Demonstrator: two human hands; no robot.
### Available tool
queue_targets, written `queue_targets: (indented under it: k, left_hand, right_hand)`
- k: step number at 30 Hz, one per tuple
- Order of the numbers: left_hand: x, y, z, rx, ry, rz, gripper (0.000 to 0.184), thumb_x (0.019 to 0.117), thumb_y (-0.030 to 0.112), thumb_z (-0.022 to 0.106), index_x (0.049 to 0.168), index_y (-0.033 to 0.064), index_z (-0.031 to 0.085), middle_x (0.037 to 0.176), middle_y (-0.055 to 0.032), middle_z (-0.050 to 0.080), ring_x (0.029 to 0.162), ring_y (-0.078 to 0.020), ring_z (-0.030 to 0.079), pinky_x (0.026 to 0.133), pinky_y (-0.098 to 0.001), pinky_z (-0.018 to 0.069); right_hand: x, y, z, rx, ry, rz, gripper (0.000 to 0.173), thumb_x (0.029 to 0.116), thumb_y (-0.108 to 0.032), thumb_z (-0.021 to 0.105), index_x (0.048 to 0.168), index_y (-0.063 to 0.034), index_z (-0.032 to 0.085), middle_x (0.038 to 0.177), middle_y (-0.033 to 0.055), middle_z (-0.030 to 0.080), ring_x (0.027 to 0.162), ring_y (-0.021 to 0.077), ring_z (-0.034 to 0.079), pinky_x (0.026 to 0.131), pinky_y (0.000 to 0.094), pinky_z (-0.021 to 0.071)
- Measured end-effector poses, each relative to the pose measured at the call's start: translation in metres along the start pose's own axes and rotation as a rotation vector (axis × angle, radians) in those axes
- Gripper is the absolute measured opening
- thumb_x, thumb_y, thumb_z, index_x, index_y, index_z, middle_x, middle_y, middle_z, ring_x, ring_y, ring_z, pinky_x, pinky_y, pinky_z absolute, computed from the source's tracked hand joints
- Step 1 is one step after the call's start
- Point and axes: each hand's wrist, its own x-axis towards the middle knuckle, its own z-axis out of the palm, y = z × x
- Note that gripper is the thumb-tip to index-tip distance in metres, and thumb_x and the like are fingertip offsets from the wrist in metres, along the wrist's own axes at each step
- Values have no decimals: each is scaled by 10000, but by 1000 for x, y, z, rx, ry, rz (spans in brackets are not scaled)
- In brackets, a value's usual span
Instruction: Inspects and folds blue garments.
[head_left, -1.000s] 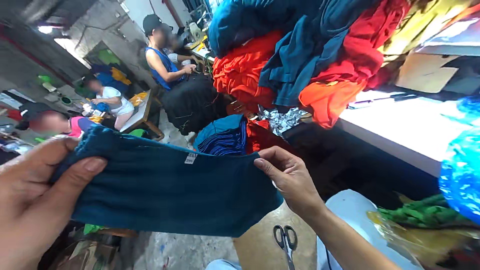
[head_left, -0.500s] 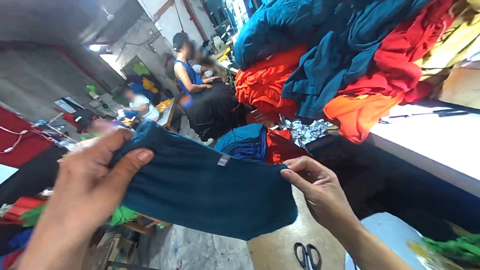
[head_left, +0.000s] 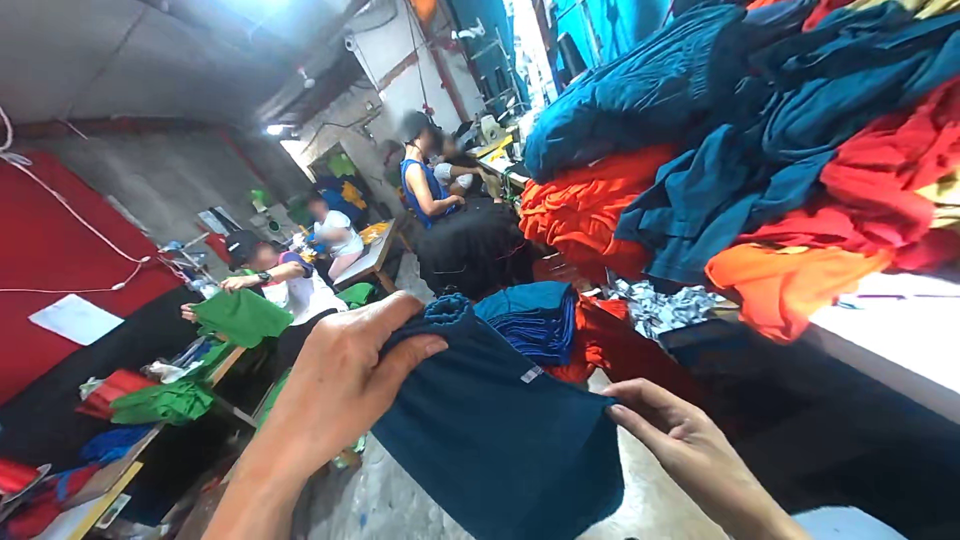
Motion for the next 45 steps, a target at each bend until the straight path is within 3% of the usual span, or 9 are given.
queue_targets:
  k: [4, 9, 12, 15, 19, 22, 31, 39, 45]
  left_hand:
    - [1, 3, -3, 41, -23, 93, 284, 1017, 357, 569, 1073, 107, 692, 766, 21, 655, 631, -66, 606, 545, -272, 475]
    - [2, 13, -8, -35, -31, -82, 183, 978, 172, 630, 1055, 21, 699, 913, -129, 709, 769, -207, 670, 748, -440, 534]
    - [9, -68, -4, -157, -125, 427, 277, 1049, 278, 557, 1200, 71, 663, 1001, -20, 702, 813, -41, 663, 666, -243, 543]
    - [18, 38, 20, -32, -32, -35, 363, 1007, 465, 561, 1070, 124, 671, 854, -24, 650, 726, -112, 617, 665, -392, 505]
    - [-5, 96, 73, -207, -71, -230, 239, 1021, 181, 595, 1100, -37, 652, 888, -159, 668, 742, -203, 635, 682, -421, 523]
    - [-50, 84, 166, -512, -40, -364, 299, 1032, 376, 543, 1087, 118, 684, 831, 51, 674, 720, -18, 648, 621, -244, 558]
    - [-201, 37, 418, -1060, -137, -1361, 288, 1050, 124, 520, 1192, -107, 618, 1101, -202, 668, 1013, -195, 661, 937, -387, 542]
    - [-233, -7, 460, -1072, -131, -1546, 235, 1054, 131, 490, 1121, -60, 610, 923, -42, 677, 839, -19, 671, 808, -221, 578]
    - [-231, -16, 463, -1178, -102, -1657, 227, 1077, 123, 409, 1129, -19, 577, 882, 18, 677, 797, -19, 682, 763, -232, 597]
  right_hand:
    - [-8, -11, 7, 24, 16, 105, 134, 979, -115, 574, 1069, -80, 667, 986, -19, 696, 928, 37, 665, 850, 271, 565]
    - [-5, -12, 10, 111, 23, 162, 136, 1014, -44, 546, 1117, -38, 636, 988, 20, 662, 902, 54, 633, 824, 269, 541]
    - [-1, -10, 3, 116, 88, 152, 152, 1043, -51, 507, 1158, -24, 602, 996, 36, 635, 879, 47, 614, 806, 259, 528]
    - [-1, -1, -18, 51, 131, 99, 152, 1046, -73, 515, 1159, -37, 611, 1008, 29, 641, 872, 28, 607, 791, 232, 517]
    - [-11, 39, -67, -98, 106, 54, 162, 1017, -63, 539, 1137, -27, 642, 1035, 22, 680, 909, 24, 636, 833, 244, 542]
    - [-14, 72, -105, -288, 46, 108, 156, 1009, -45, 558, 1119, -5, 662, 1036, 69, 692, 953, 89, 648, 883, 323, 536]
    - [55, 236, -60, -841, -637, 536, 226, 1025, -95, 579, 1202, -30, 703, 1190, 220, 677, 1141, 413, 642, 963, 641, 479]
    - [77, 311, 46, -998, -596, 61, 276, 911, -14, 653, 1180, -43, 707, 1095, 196, 701, 1062, 408, 655, 948, 600, 472]
    - [0, 275, 81, -856, -632, 16, 371, 977, -150, 630, 1347, -147, 650, 1399, 108, 620, 1412, 344, 481, 1171, 687, 276]
